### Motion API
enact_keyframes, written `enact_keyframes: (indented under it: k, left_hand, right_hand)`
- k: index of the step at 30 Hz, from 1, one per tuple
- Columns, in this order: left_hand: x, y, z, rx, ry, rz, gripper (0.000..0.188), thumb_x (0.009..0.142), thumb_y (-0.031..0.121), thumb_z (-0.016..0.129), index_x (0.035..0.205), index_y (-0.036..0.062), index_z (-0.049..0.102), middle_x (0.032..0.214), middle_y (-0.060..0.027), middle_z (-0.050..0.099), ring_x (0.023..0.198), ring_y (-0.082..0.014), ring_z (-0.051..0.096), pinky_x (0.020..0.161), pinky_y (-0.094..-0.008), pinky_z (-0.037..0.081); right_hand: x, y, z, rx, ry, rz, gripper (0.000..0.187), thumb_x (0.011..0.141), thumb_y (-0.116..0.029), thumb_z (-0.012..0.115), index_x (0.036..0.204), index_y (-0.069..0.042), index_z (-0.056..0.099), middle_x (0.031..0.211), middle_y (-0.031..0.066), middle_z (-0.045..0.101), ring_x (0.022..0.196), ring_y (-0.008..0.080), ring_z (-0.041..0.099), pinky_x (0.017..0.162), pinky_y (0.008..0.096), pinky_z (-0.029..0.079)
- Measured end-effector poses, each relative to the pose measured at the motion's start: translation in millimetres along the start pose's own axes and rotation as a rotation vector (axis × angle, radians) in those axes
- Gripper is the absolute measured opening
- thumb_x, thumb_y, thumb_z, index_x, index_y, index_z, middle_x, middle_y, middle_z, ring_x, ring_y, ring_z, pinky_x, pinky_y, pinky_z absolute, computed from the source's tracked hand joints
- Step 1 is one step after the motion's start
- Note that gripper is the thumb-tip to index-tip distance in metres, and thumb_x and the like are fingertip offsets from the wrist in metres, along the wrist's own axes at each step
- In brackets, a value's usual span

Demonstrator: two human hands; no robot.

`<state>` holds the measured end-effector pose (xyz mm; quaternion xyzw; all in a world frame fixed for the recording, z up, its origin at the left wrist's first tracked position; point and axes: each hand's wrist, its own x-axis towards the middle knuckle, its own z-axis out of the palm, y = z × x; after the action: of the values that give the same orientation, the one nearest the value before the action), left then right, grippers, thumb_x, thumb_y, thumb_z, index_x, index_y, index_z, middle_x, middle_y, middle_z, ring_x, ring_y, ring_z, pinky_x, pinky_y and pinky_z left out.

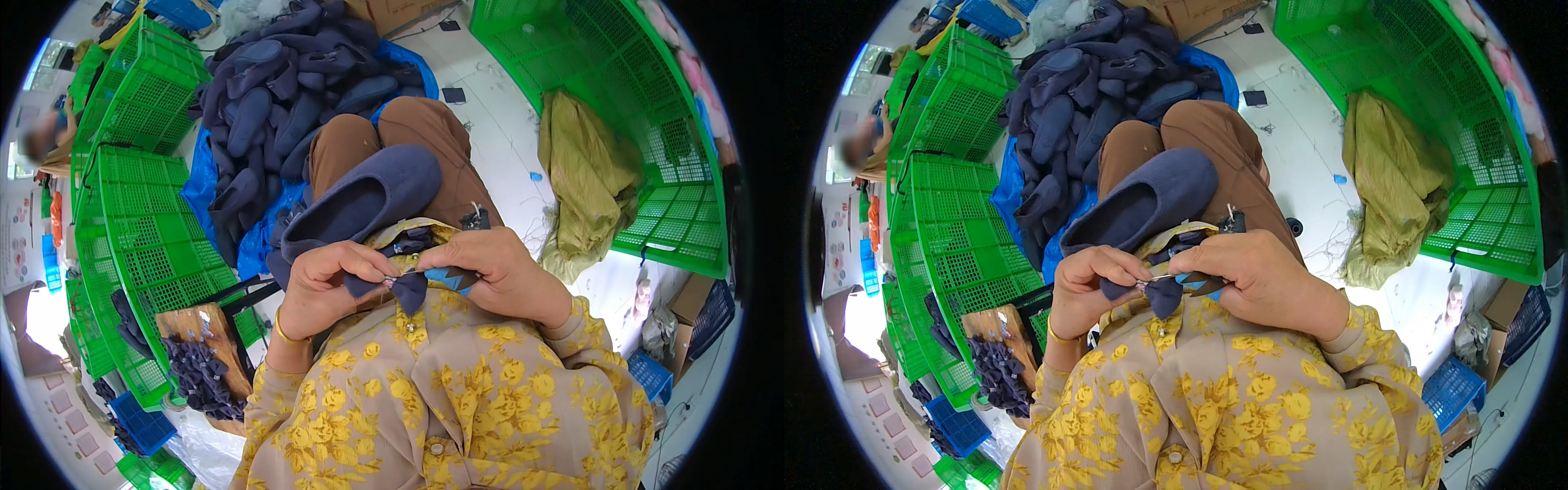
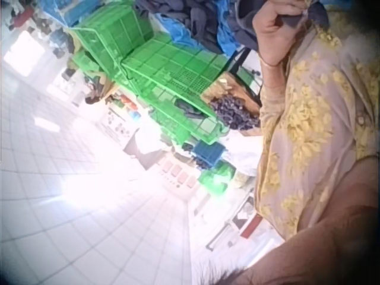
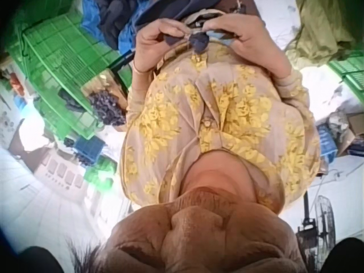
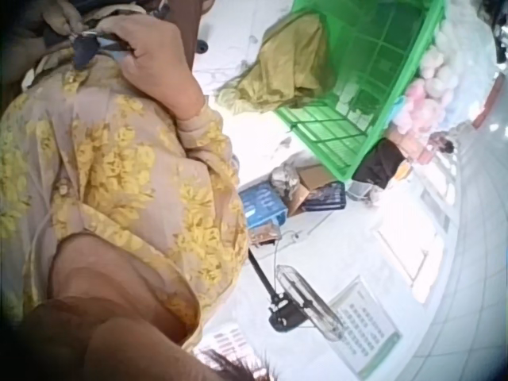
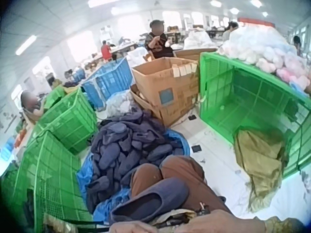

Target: The person sits on the floor and repeatedly trims loose threads and fabric edges on dark slip-on shoes using a small blue tool. The person handles one shoe at a time, turning it to access different areas, and discards cut pieces.

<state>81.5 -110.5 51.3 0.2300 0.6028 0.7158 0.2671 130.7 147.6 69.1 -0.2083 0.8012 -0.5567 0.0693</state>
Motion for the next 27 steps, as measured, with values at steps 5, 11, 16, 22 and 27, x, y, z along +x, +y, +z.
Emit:
enact_keyframes:
  k: [5,11,16,22,27]
  left_hand:
    - [1.2,-3.8,-4.1,-0.095,-0.045,-0.003,0.01,0.082,-0.01,0.07,0.087,-0.0016,0.067,0.097,-0.0147,0.07,0.092,-0.0213,0.069,0.082,-0.0304,0.055]
    - [2.1,-10.0,-8.6,-0.085,-0.107,0.058,0.01,0.08,-0.011,0.069,0.081,-0.0018,0.068,0.096,-0.0163,0.07,0.09,-0.0233,0.069,0.081,-0.0316,0.056]
    - [5.2,-13.2,-10.6,-0.121,-0.155,0.086,0.016,0.073,-0.017,0.067,0.078,-0.0019,0.069,0.095,-0.0165,0.07,0.09,-0.0258,0.07,0.083,-0.0333,0.056]
    - [6.3,-12.3,-10.0,-0.141,-0.172,0.085,0.02,0.07,-0.019,0.065,0.079,-0.0022,0.07,0.095,-0.0167,0.07,0.092,-0.027,0.07,0.085,-0.0345,0.056]
    - [6.7,-11.8,-10.0,-0.139,-0.187,0.079,0.02,0.07,-0.02,0.065,0.079,-0.0023,0.07,0.095,-0.017,0.071,0.092,-0.0272,0.07,0.084,-0.0347,0.056]
  right_hand:
    - [0.4,-3.4,0.4,0.05,-0.017,0.001,0.053,0.065,0.012,0.056,0.112,-0.009,0.069,0.095,0.0128,0.071,0.085,0.0314,0.068,0.072,0.0353,0.054]
    - [0.2,-4.4,3.0,0.061,-0.047,-0.069,0.049,0.067,0.008,0.065,0.113,-0.007,0.069,0.086,0.0104,0.07,0.074,0.0283,0.067,0.063,0.0331,0.051]
    - [-1.5,-4.4,3.4,0.08,-0.088,-0.058,0.054,0.065,0.008,0.062,0.116,-0.008,0.068,0.096,0.0108,0.071,0.082,0.029,0.068,0.069,0.0336,0.053]
    - [-1.7,-0.7,2.6,0.037,-0.091,-0.133,0.061,0.062,0.008,0.064,0.12,-0.011,0.067,0.081,0.009,0.067,0.069,0.0296,0.065,0.059,0.0335,0.049]
    - [-2.7,0.7,3.9,0.014,-0.092,-0.156,0.062,0.061,0.007,0.063,0.12,-0.012,0.067,0.073,0.0085,0.062,0.063,0.0301,0.062,0.055,0.0347,0.047]
